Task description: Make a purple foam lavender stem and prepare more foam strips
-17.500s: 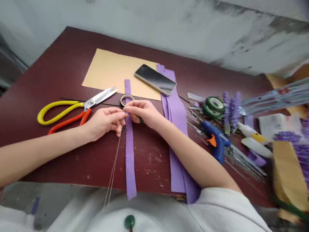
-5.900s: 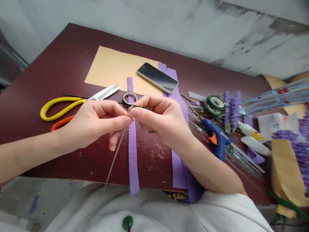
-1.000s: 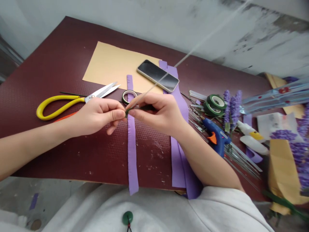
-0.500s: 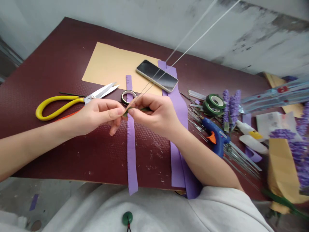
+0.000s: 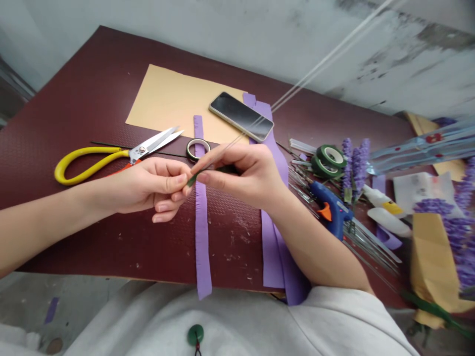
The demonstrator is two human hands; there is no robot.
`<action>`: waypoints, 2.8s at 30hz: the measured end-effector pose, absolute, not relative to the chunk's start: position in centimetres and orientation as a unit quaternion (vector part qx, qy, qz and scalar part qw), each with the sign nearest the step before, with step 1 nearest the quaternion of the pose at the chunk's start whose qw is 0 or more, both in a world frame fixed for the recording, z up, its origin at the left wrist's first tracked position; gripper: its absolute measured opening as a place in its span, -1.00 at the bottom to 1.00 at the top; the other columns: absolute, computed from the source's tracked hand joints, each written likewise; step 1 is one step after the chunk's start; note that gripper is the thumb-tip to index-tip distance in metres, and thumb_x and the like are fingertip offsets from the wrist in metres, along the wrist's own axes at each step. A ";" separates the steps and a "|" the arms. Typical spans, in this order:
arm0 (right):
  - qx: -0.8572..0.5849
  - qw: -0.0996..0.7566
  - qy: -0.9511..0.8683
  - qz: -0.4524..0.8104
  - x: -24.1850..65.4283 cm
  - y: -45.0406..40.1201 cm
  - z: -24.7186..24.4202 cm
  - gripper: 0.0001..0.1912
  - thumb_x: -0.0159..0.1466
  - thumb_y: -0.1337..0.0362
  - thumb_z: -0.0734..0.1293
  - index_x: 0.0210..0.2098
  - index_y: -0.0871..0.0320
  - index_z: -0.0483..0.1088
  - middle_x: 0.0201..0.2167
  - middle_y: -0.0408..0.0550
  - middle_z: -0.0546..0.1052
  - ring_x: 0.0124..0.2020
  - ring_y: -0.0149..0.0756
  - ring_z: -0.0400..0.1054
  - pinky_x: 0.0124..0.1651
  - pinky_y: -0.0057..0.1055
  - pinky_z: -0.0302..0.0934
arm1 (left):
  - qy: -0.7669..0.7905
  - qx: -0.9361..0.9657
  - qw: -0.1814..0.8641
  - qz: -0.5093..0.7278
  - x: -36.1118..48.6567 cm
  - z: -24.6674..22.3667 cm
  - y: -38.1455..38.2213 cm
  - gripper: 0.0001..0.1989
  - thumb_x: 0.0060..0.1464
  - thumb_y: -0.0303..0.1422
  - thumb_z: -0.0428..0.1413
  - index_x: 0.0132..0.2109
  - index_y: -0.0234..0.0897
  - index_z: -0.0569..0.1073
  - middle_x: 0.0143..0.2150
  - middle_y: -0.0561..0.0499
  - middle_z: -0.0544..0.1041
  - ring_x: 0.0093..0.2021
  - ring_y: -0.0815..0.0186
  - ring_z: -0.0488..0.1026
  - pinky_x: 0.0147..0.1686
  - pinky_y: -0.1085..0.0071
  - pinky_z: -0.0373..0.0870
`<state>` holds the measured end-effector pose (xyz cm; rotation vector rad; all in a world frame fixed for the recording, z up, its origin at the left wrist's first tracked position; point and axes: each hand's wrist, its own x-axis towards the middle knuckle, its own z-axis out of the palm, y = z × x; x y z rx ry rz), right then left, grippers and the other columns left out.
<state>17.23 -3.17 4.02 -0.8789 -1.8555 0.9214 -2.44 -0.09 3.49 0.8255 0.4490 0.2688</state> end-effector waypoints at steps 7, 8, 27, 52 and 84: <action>-0.409 0.434 -0.725 0.345 16.5 -3.5 3.8 -0.96 0.08 0.37 0.35 -0.49 0.22 0.42 -0.61 -0.23 0.39 -0.65 -0.63 0.05 -0.62 -0.58 -0.06 | 0.234 0.460 0.850 0.105 -2.5 3.3 0.3 -0.77 0.03 -0.25 0.21 -0.42 -0.36 0.48 -0.57 0.03 0.42 -0.65 0.44 0.34 -0.61 0.48 0.40; -0.418 0.439 -0.717 0.344 16.4 -3.5 3.7 -0.94 0.07 0.36 0.35 -0.51 0.21 0.40 -0.60 -0.23 0.40 -0.64 -0.63 0.04 -0.62 -0.57 -0.08 | 0.251 0.487 0.826 0.135 -2.4 3.2 0.3 -0.73 0.02 -0.20 0.21 -0.41 -0.36 0.47 -0.56 0.03 0.44 -0.63 0.42 0.36 -0.60 0.48 0.40; -0.478 0.439 -0.673 0.355 16.3 -3.3 3.6 -0.84 0.14 0.26 0.35 -0.51 0.21 0.39 -0.55 -0.19 0.43 -0.51 -0.53 0.20 -0.43 -0.53 0.11 | 0.327 0.772 0.397 0.372 -2.2 3.1 -1.3 -0.95 0.02 -0.40 0.20 -0.32 -0.23 0.47 -0.40 0.07 0.51 -0.48 0.45 0.41 -0.47 0.54 0.36; -0.450 0.443 -0.658 0.410 16.4 -3.8 4.7 -0.85 0.13 0.21 0.38 -0.42 0.19 0.45 -0.52 -0.19 0.43 -0.53 -0.56 0.23 -0.51 -0.55 0.11 | 0.312 0.540 0.709 0.328 -2.0 4.2 -1.9 -0.94 -0.03 -0.45 0.16 -0.43 -0.27 0.43 -0.63 0.13 0.33 -0.69 0.50 0.24 -0.74 0.54 0.32; -0.438 0.479 -0.579 0.493 15.7 -4.4 4.2 -0.83 0.11 0.21 0.42 -0.51 0.18 0.44 -0.56 -0.20 0.44 -0.51 -0.52 0.31 -0.48 -0.54 0.19 | 0.141 0.888 -0.178 0.400 -3.9 4.0 -0.3 -0.96 0.07 -0.42 0.17 -0.28 -0.19 0.45 -0.41 0.08 0.52 -0.45 0.42 0.45 -0.44 0.52 0.40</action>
